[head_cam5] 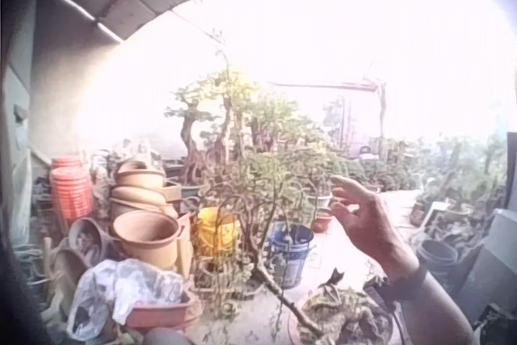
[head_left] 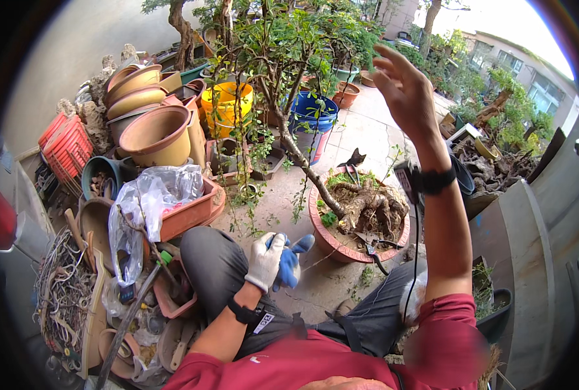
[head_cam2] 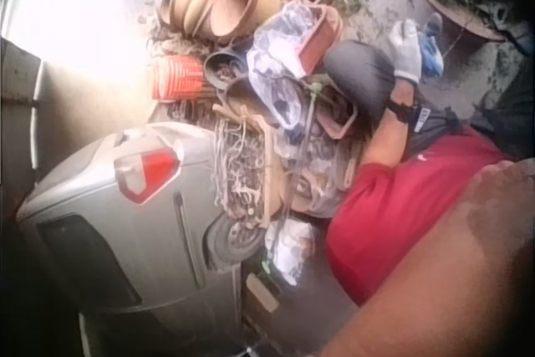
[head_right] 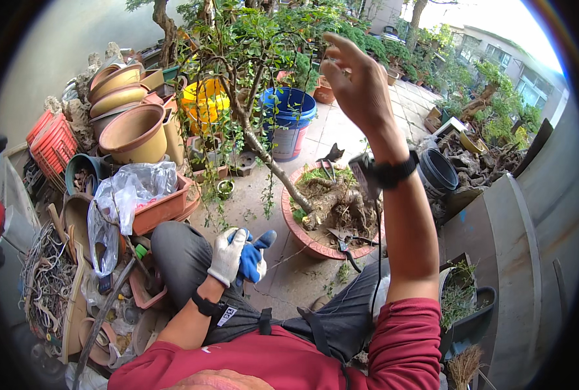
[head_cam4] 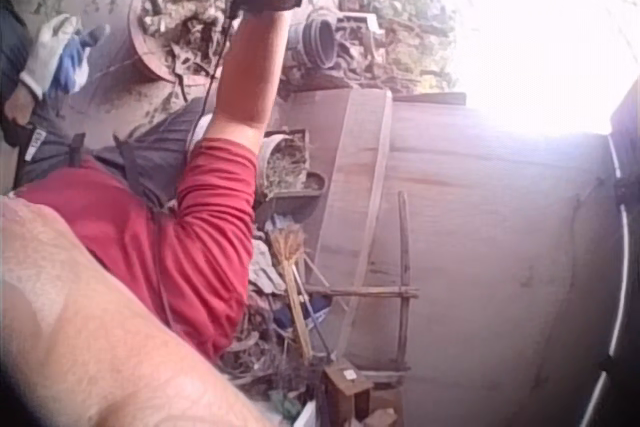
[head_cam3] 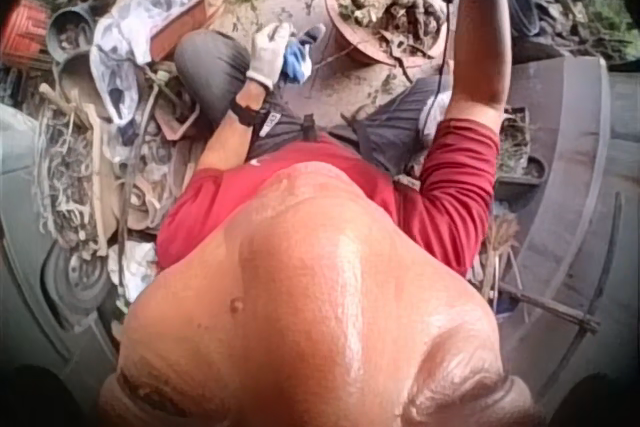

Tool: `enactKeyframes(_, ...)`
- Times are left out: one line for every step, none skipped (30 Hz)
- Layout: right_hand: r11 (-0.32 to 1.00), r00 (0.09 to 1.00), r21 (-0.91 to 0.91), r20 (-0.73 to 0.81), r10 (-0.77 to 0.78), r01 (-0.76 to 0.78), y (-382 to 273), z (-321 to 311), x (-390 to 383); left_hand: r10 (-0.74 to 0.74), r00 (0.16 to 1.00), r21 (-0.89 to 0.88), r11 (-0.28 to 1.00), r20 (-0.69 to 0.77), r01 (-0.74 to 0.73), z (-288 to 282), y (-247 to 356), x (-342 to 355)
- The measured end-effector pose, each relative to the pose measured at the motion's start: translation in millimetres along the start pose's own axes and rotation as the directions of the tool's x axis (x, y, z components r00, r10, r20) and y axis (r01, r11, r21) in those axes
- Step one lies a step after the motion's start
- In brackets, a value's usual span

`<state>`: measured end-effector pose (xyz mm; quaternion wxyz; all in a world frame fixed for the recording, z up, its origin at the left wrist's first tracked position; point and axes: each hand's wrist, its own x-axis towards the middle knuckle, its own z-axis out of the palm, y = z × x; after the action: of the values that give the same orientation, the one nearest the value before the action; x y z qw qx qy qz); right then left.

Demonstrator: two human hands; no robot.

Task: The person sits on the ground and wraps a thin wire around the branches of a potted bonsai tree. They use both hands to bend and secure the wire along the branches to shape the tree.

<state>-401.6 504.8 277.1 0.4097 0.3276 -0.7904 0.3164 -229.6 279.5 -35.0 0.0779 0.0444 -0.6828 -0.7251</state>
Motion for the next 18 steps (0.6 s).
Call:
enactKeyframes(0.998, 1.0, -0.063, -0.01, -0.012, 0.011, 8.1, 3.3, 11.8, 0.005, 1.0, 0.003, 1.0, -0.001, -0.005, 0.5, -0.5, 0.4)
enactKeyframes(0.991, 0.999, -0.132, -0.023, -0.029, 0.026, 15.0, 6.1, 22.6, 0.012, 1.0, -0.002, 1.0, 0.003, -0.012, 0.8, -1.4, 1.0)
enactKeyframes(0.978, 0.998, -0.203, -0.039, -0.053, 0.044, 21.1, 8.7, 31.6, 0.019, 1.0, -0.006, 1.0, 0.007, -0.019, 0.7, -2.6, 1.5)
enactKeyframes(0.969, 0.998, -0.24, -0.036, -0.06, 0.049, 25.9, 11.2, 39.5, 0.02, 1.0, 0.001, 1.0, 0.005, -0.02, 0.6, -3.9, 2.0)
enactKeyframes(0.958, 0.997, -0.279, -0.036, -0.072, 0.06, 29.9, 14.1, 46.4, 0.011, 1.0, -0.008, 1.0, 0.002, -0.011, 0.4, -5.3, 2.3)
enactKeyframes(0.946, 0.996, -0.318, -0.039, -0.081, 0.064, 32.8, 16.9, 52.4, 0.001, 1.0, -0.005, 1.0, 0.0, -0.001, 0.2, -6.7, 2.4)
enactKeyframes(0.937, 0.998, -0.346, -0.02, -0.062, 0.051, 35.0, 19.5, 57.6, -0.009, 1.0, 0.011, 1.0, 0.002, 0.009, -0.4, -7.8, 2.9)
enactKeyframes(0.931, 0.998, -0.362, -0.016, -0.058, 0.049, 36.5, 21.9, 61.1, -0.011, 1.0, 0.037, 0.999, -0.005, 0.011, -1.0, -8.9, 3.1)
enactKeyframes(0.925, 0.999, -0.377, -0.017, -0.051, 0.041, 37.3, 24.2, 64.0, 0.0, 1.0, 0.087, 0.996, -0.016, 0.001, -1.0, -9.7, 3.6)
enactKeyframes(0.92, 0.999, -0.391, -0.015, -0.046, 0.036, 37.7, 25.5, 65.3, -0.005, 1.0, 0.053, 0.999, 0.003, 0.005, -1.3, -10.6, 3.8)
enactKeyframes(0.912, 0.999, -0.409, -0.007, -0.036, 0.03, 37.7, 25.8, 65.6, -0.008, 1.0, 0.037, 0.999, 0.008, 0.008, -1.2, -11.4, 4.2)
enactKeyframes(0.905, 1.0, -0.425, 0.005, -0.027, 0.026, 37.5, 25.9, 64.9, -0.016, 1.0, 0.032, 0.999, 0.015, 0.015, -1.1, -12.1, 4.5)
enactKeyframes(0.897, 1.0, -0.441, 0.017, -0.011, 0.017, 36.9, 25.8, 63.7, 0.002, 1.0, 0.031, 1.0, 0.016, -0.002, -0.9, -13.0, 4.7)
enactKeyframes(0.903, 1.0, -0.429, 0.019, 0.004, 0.004, 36.3, 25.1, 61.8, 0.018, 1.0, 0.041, 0.999, 0.015, -0.018, -0.7, -13.8, 4.7)
enactKeyframes(0.909, 0.999, -0.416, 0.02, 0.026, -0.016, 35.6, 23.9, 59.0, 0.03, 1.0, 0.073, 0.997, 0.005, -0.03, -0.5, -14.7, 4.4)
enactKeyframes(0.915, 0.999, -0.402, 0.02, 0.049, -0.037, 35.1, 23.2, 57.5, 0.019, 1.0, 0.065, 0.998, 0.011, -0.019, -0.3, -15.4, 4.4)
enactKeyframes(0.917, 0.999, -0.398, 0.004, 0.034, -0.029, 34.8, 23.2, 56.4, 0.005, 1.0, 0.078, 0.997, 0.01, -0.006, -0.1, -16.2, 4.0)
enactKeyframes(0.919, 0.999, -0.393, 0.01, 0.045, -0.038, 34.9, 23.0, 55.8, -0.003, 1.0, 0.123, 0.992, -0.001, 0.003, 0.0, -17.0, 4.3)
